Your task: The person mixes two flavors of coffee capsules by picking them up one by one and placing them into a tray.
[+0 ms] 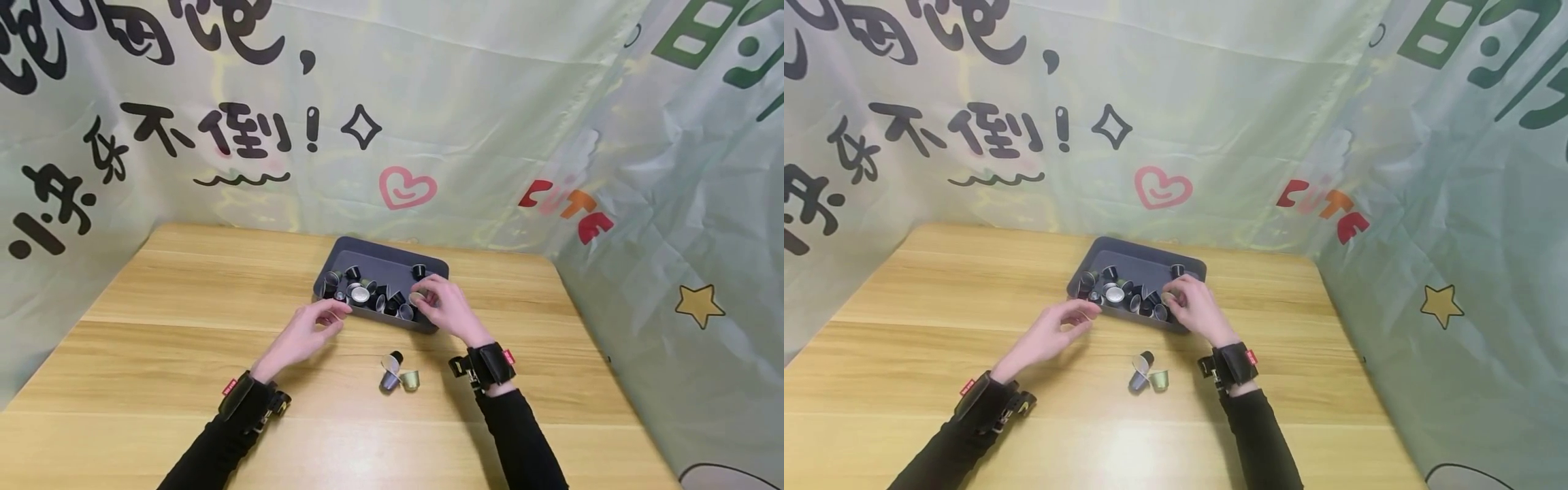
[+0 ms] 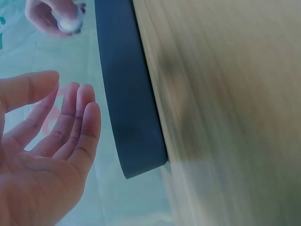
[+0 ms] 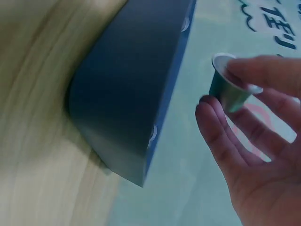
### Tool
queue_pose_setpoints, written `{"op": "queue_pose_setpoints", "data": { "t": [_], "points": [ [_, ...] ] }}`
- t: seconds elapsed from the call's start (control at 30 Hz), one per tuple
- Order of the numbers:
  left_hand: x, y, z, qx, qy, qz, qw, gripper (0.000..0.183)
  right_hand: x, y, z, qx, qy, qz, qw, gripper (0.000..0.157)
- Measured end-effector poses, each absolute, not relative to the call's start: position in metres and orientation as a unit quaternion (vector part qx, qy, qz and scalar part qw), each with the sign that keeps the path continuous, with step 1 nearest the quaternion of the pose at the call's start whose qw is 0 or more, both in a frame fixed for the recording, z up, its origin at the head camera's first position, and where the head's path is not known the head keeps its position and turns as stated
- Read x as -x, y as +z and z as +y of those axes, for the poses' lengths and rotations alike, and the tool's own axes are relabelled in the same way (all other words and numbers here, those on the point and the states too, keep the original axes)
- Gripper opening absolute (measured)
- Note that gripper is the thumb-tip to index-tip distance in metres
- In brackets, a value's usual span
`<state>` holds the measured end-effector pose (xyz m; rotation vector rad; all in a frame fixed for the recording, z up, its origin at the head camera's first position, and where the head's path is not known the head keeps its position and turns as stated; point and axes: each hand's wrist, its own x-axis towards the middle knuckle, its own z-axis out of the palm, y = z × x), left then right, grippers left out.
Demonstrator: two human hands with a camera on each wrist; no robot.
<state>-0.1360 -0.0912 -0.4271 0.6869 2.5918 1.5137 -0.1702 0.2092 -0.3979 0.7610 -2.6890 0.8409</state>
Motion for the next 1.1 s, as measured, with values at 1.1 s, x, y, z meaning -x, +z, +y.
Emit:
{"op": "queue_pose_setpoints", "data": {
  "t": [1.1],
  "points": [
    [0.13, -0.427, -0.084, -0.28, 0.465, 0.839, 0.03, 0.03, 0.107, -0.411, 0.212, -0.326, 0.28, -0.901, 0.065, 0.024]
  ]
}}
